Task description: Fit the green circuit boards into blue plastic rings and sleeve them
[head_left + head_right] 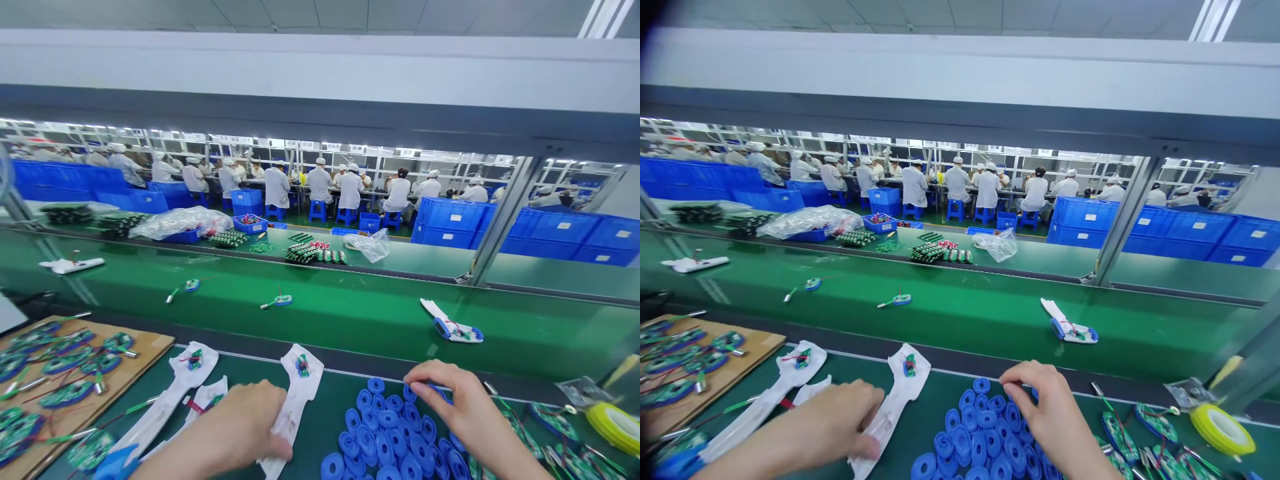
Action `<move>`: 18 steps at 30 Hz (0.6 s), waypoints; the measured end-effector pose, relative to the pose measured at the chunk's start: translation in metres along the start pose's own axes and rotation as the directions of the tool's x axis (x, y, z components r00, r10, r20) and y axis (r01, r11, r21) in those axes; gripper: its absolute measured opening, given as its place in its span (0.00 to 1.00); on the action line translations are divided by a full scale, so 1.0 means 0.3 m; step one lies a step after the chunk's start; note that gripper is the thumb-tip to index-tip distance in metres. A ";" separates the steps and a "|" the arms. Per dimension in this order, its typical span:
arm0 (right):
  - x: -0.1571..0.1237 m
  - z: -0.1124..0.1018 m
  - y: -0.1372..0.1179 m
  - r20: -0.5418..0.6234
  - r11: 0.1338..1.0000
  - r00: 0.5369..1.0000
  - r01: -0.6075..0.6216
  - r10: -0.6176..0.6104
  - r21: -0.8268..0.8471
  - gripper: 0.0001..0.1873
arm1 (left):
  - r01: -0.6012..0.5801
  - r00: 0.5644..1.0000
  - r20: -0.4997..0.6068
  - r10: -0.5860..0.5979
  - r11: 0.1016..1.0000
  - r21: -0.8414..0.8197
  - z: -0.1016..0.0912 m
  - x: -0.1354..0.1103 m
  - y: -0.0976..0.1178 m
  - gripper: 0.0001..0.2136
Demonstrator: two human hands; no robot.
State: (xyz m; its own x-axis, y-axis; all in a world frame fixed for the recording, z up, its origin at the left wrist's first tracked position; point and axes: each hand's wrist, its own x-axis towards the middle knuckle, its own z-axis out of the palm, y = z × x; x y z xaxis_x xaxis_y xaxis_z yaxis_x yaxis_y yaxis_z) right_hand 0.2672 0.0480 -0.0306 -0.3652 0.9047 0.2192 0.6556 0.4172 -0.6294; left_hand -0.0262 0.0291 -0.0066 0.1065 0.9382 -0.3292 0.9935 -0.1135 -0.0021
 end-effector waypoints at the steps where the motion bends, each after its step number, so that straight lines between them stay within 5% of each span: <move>1: 0.002 0.004 -0.002 0.002 1.000 1.000 0.005 -0.005 0.003 0.11 | 0.027 0.999 -0.019 -0.026 1.000 0.011 -0.016 0.027 -0.026 0.09; 6: -0.002 0.019 -0.026 -0.002 0.999 1.000 -0.003 0.003 0.047 0.11 | 0.226 0.951 -0.227 -0.211 0.973 0.042 -0.089 0.276 -0.120 0.11; 10: -0.018 0.026 -0.039 0.010 0.998 1.000 -0.022 0.021 0.064 0.10 | 0.258 0.927 -0.281 -0.247 0.966 0.001 -0.086 0.426 -0.152 0.13; 14: -0.026 0.020 -0.054 -0.042 0.997 0.999 -0.029 0.032 0.066 0.09 | 0.221 0.939 -0.257 -0.228 0.974 -0.057 -0.092 0.458 -0.153 0.11; 18: -0.020 0.013 -0.084 -0.062 0.998 0.998 0.021 -0.017 0.067 0.08 | 0.096 0.944 -0.302 -0.130 0.988 -0.123 -0.169 0.400 -0.094 0.10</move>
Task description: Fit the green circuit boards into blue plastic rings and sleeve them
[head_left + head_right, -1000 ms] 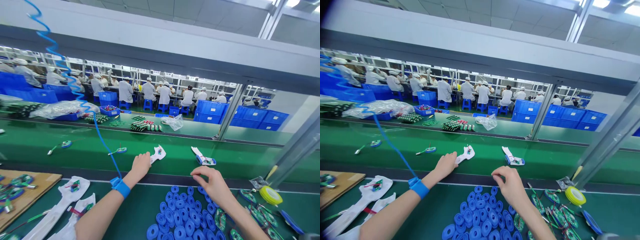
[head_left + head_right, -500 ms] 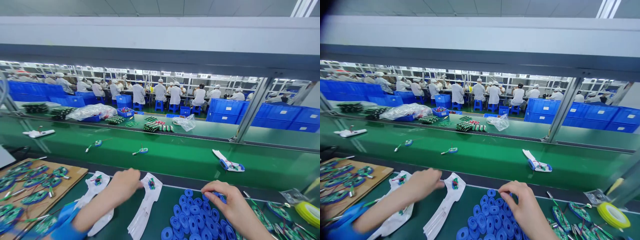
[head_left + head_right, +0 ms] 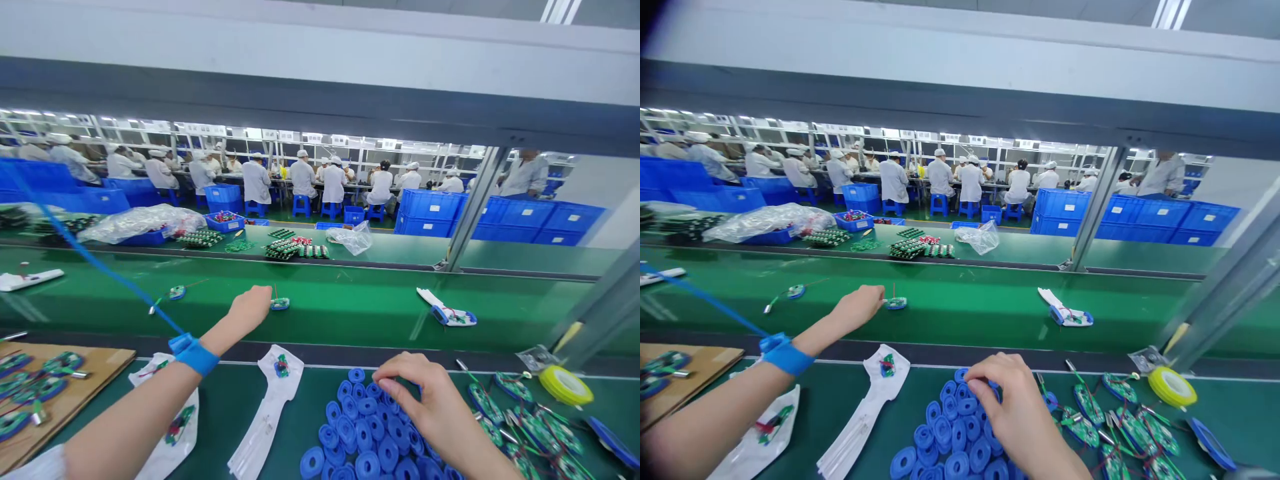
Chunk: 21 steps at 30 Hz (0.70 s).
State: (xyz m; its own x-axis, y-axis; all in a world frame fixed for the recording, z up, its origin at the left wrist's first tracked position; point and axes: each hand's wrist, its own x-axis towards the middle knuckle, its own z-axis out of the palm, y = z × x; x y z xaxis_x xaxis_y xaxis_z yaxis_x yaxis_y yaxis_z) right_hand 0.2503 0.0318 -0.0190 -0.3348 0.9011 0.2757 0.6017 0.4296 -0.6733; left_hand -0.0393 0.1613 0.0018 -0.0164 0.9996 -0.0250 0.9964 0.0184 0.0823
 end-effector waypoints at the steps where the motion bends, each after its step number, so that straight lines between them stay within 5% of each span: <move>1: 0.002 0.002 -0.010 -0.022 1.000 1.000 0.020 -0.020 0.008 0.08 | -0.049 0.999 -0.018 0.048 0.998 -0.038 -0.029 -0.027 0.027 0.09; 5: 0.006 0.024 -0.062 -0.187 0.994 0.978 0.104 -0.095 0.035 0.13 | -0.319 0.948 -0.067 0.312 0.914 -0.253 -0.123 -0.200 0.166 0.08; 9: 0.002 0.055 -0.102 -0.219 0.990 0.973 0.097 -0.074 0.098 0.19 | -0.475 0.874 -0.124 0.471 0.769 -0.427 -0.119 -0.370 0.290 0.07; 12: -0.002 0.057 -0.099 -0.170 0.976 0.983 -0.033 0.070 0.215 0.11 | -0.465 0.865 -0.125 0.486 0.683 -0.563 -0.051 -0.418 0.317 0.06; 15: -0.007 0.035 -0.068 -0.088 0.919 0.972 -0.176 0.220 0.354 0.09 | -0.376 0.891 0.003 0.454 0.741 -0.556 0.047 -0.418 0.288 0.10; 21: -0.016 0.003 -0.020 -0.069 0.842 0.954 -0.223 0.293 0.491 0.08 | -0.427 0.805 0.184 0.565 0.765 -0.483 0.203 -0.419 0.210 0.18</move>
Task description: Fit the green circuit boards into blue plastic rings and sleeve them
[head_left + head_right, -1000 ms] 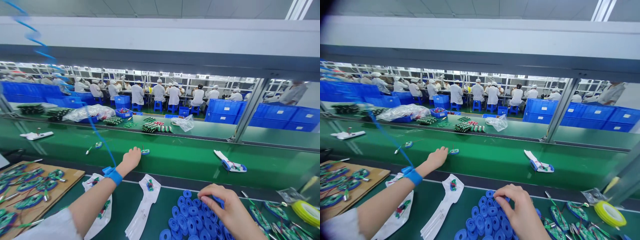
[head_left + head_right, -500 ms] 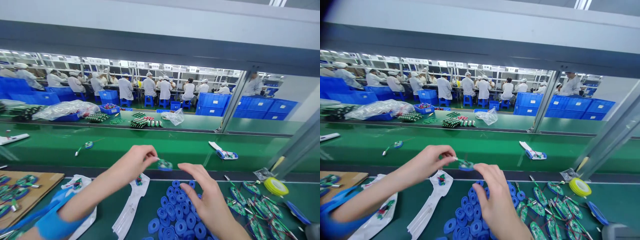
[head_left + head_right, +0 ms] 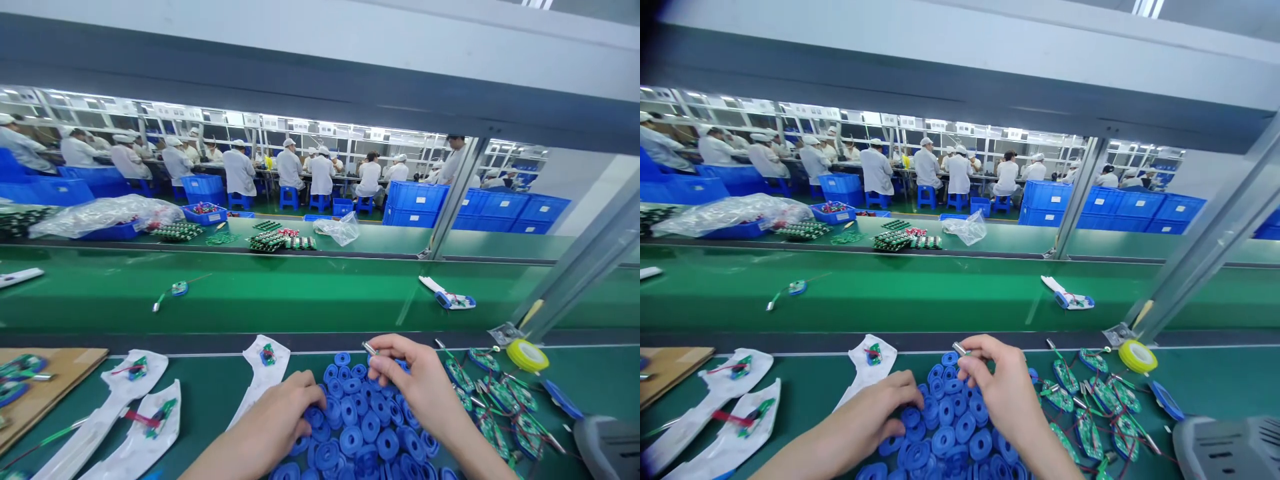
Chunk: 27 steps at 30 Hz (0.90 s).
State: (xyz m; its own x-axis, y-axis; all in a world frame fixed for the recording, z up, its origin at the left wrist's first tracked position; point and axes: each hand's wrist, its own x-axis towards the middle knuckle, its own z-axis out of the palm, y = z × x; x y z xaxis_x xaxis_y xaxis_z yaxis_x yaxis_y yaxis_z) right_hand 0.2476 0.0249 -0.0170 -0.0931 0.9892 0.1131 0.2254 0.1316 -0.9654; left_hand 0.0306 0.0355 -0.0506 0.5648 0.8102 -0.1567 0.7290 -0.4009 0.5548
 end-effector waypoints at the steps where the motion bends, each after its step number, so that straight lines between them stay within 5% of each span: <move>1: -0.001 0.002 0.001 0.009 1.000 1.000 -0.008 0.008 0.003 0.08 | 0.000 1.000 0.006 0.000 1.000 0.006 0.011 -0.002 -0.009 0.19; 6: -0.011 0.030 -0.001 0.099 1.000 0.995 -0.022 0.020 0.011 0.07 | 0.008 1.000 -0.005 -0.008 1.000 -0.014 0.031 -0.010 -0.012 0.13; 11: -0.031 0.069 0.000 0.157 0.997 0.987 -0.051 0.041 0.058 0.04 | -0.036 0.991 -0.129 0.019 0.991 -0.131 -0.010 -0.007 0.032 0.17; 16: -0.073 0.125 0.003 0.154 0.999 0.988 -0.026 0.033 -0.042 0.04 | 0.001 0.950 -0.221 -0.219 0.713 -0.701 -0.040 0.001 0.078 0.05; 21: -0.097 0.152 0.018 0.088 0.956 0.992 0.110 -0.089 -0.271 0.03 | 0.018 0.925 -0.224 -0.308 0.624 -0.781 -0.033 -0.017 0.118 0.07; 24: -0.096 0.147 0.026 0.044 0.940 0.990 0.139 -0.131 -0.312 0.04 | -0.099 0.904 -0.343 -0.257 0.654 -0.750 -0.027 -0.034 0.136 0.07; 27: -0.092 0.143 0.023 0.036 0.941 0.989 0.147 -0.143 -0.304 0.05 | -0.219 0.866 -0.491 -0.097 0.809 -0.546 -0.016 -0.047 0.126 0.06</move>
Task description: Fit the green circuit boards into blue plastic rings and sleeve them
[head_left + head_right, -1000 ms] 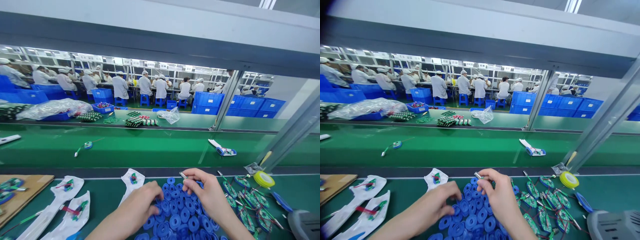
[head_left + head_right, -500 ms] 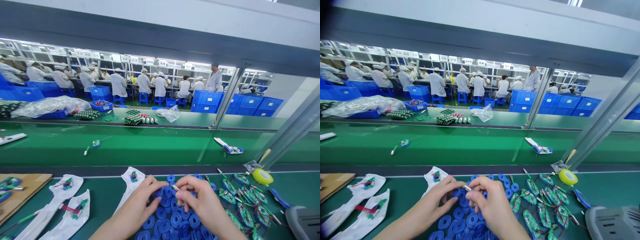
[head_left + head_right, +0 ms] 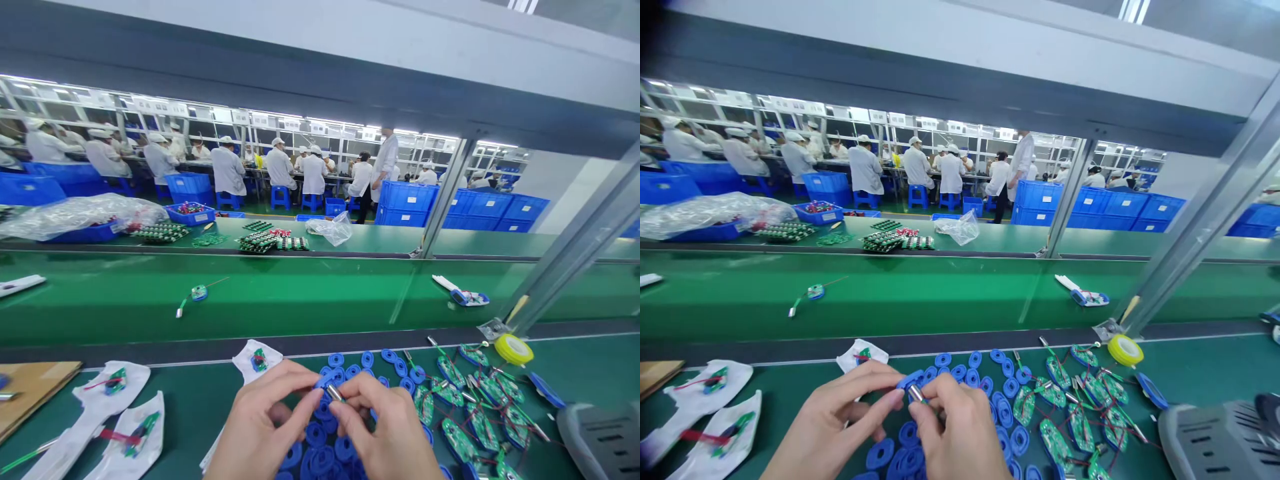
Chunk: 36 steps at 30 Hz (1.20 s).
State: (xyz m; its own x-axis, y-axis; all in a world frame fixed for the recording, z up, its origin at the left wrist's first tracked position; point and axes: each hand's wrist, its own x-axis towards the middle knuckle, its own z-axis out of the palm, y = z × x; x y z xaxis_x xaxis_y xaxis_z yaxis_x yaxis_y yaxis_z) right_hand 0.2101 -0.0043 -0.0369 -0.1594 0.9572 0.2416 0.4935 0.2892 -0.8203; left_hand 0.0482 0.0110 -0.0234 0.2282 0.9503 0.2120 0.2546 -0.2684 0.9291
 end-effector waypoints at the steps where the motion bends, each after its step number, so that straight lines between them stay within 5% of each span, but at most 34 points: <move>1: 0.002 -0.001 -0.003 0.008 1.000 1.000 -0.007 0.007 0.020 0.06 | -0.090 0.996 0.009 0.089 0.992 0.084 -0.003 -0.004 -0.008 0.06; 4: 0.007 -0.004 -0.012 0.063 0.992 0.996 -0.074 0.067 0.107 0.06 | -0.327 0.943 0.040 0.329 0.902 0.280 -0.010 -0.015 -0.031 0.10; 7: 0.007 -0.003 -0.012 0.108 0.985 0.989 -0.112 0.098 0.135 0.06 | -0.415 0.903 0.056 0.426 0.832 0.367 -0.005 -0.023 -0.038 0.11; 11: -0.008 0.011 0.009 0.016 0.992 0.998 0.070 -0.068 -0.108 0.08 | -0.422 0.894 0.044 0.446 0.803 0.420 0.014 -0.034 -0.037 0.09; 14: -0.021 0.021 0.022 -0.049 0.919 0.973 0.196 -0.226 -0.342 0.09 | -0.423 0.891 0.047 0.452 0.787 0.449 0.023 -0.040 -0.038 0.08; 21: -0.011 0.027 0.038 0.003 0.921 0.967 0.242 -0.253 -0.305 0.10 | -0.404 0.903 0.059 0.425 0.796 0.451 0.040 -0.050 -0.068 0.07; 24: 0.009 0.023 0.049 -0.019 0.943 0.975 0.209 -0.221 -0.259 0.10 | -0.363 0.931 0.160 0.328 0.794 0.488 0.024 -0.034 -0.047 0.08; 26: 0.026 0.005 0.050 -0.057 0.972 0.986 0.142 -0.155 -0.186 0.07 | -0.260 0.963 0.225 0.150 0.734 0.627 -0.022 0.010 -0.005 0.09; 29: 0.052 -0.049 0.042 -0.084 1.000 0.996 0.006 -0.006 -0.012 0.05 | 0.065 0.988 0.003 -0.151 0.441 0.895 -0.152 0.139 0.051 0.10; 33: 0.072 -0.128 0.026 -0.069 0.973 0.988 -0.121 0.137 0.197 0.09 | 0.311 0.925 -0.229 -0.304 0.257 0.915 -0.350 0.337 -0.001 0.09; 36: 0.076 -0.154 0.019 -0.088 0.943 0.979 -0.150 0.183 0.297 0.11 | 0.437 0.843 -0.301 -0.447 0.241 0.867 -0.417 0.423 -0.116 0.11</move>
State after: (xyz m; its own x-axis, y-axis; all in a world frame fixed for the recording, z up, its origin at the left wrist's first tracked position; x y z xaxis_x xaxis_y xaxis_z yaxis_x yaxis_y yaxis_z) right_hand 0.2490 0.0196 -0.0122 0.0092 0.9912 0.1320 0.2355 0.1261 -0.9637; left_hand -0.0493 0.1607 0.0089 -0.2041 0.9681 -0.1455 0.9754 0.2137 0.0535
